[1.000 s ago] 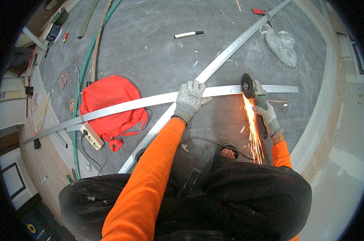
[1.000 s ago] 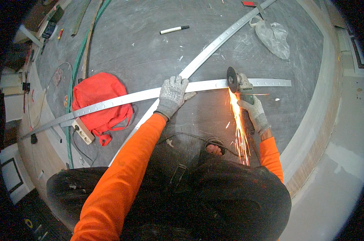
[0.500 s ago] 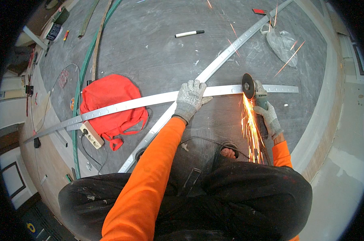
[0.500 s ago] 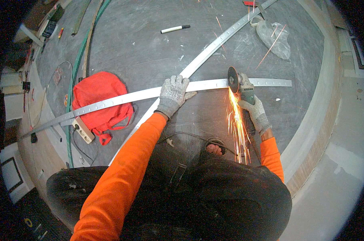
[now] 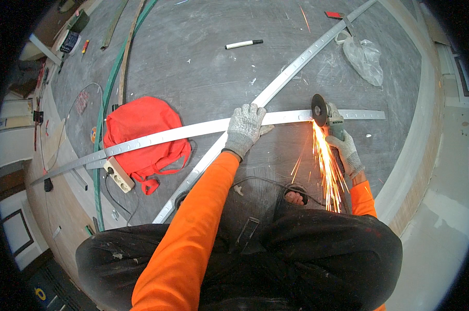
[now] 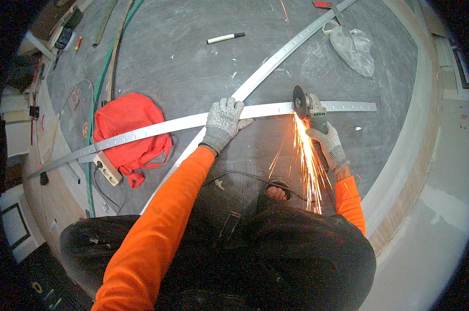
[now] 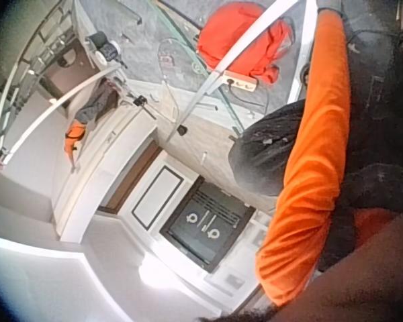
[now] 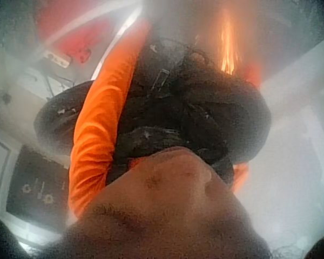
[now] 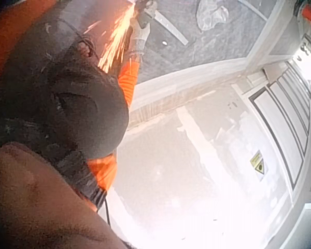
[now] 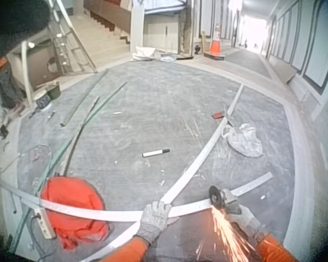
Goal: The person uses an angle grinder to cut a long metal strip on the floor, creating sparks. They then use a square ruler and a marker to measure and mark the metal strip for further cuts.
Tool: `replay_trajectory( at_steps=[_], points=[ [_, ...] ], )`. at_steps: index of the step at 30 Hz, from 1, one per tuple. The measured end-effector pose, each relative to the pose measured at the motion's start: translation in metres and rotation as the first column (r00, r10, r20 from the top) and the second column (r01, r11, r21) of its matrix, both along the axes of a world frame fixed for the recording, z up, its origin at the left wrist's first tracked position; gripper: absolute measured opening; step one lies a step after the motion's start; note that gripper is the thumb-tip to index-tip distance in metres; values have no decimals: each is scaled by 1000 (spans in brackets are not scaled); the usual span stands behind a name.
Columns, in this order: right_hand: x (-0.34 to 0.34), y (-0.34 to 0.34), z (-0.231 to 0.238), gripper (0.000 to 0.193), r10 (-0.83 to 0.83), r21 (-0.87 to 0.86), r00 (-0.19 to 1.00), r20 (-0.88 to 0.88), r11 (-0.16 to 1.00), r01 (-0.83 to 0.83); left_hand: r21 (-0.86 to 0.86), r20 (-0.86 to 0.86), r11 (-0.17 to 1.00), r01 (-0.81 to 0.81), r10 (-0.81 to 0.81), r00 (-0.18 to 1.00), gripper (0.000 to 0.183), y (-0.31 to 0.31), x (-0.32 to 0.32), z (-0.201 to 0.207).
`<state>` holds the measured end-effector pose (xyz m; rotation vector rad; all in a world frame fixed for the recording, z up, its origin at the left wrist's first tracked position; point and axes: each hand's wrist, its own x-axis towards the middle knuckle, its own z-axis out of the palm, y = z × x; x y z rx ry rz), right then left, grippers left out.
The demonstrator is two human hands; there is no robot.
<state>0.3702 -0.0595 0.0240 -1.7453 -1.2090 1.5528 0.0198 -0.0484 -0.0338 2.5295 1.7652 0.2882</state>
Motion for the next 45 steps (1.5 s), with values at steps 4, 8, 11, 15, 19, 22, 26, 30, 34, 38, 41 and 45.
replay_trajectory(
  at_steps=[4, 8, 11, 15, 19, 22, 26, 30, 34, 38, 41, 45],
  points=[
    [2, -3, 2, 36, -13, -67, 999, 44, 998, 16, -6, -13, 1000, 3, -4, 1000, 63, 2, 0, 0],
    [0, -15, 3, 31, -92, -37, 996, -6, 995, 92, -29, -46, 999, -15, 13, 999, 63, 3, 3, 6],
    [2, -18, 6, 31, -64, -50, 998, -18, 997, 63, -38, -48, 999, -18, 16, 999, 62, 4, 2, 4],
    [-2, -16, 10, 30, -79, -48, 997, -26, 996, 78, -10, -12, 1000, -7, 7, 1000, 65, 3, 0, 2],
    [-3, -15, 11, 30, -85, -60, 996, -40, 995, 83, -16, -32, 1000, -5, 5, 999, 64, 4, 3, 4],
    [-5, -12, 4, 31, -88, -54, 995, -55, 995, 85, -36, -58, 999, -13, 11, 998, 64, 3, 2, 4],
    [1, -8, 1, 37, -34, -6, 999, 39, 999, 35, -31, -53, 999, -19, 17, 998, 64, 4, 2, 3],
    [-6, -6, 11, 38, -77, -72, 997, -34, 995, 74, -13, -32, 1000, -7, 6, 999, 64, 4, 0, 2],
    [-10, -5, 19, 36, -117, -55, 992, -49, 992, 114, -34, -29, 999, -23, 22, 999, 64, 2, 0, 8],
    [-6, -4, 24, 26, -143, -11, 979, -145, 990, 143, 45, 12, 999, -5, 5, 1000, 64, 5, -3, 16],
    [-12, -5, 35, 26, -234, 6, 944, -232, 970, 242, 43, -1, 999, -2, 2, 1000, 63, 6, -2, 21],
    [-16, -4, 50, 30, -255, 60, 927, -273, 958, 281, 136, 117, 991, -2, -15, 993, 63, 3, 17, 39]
  ],
)
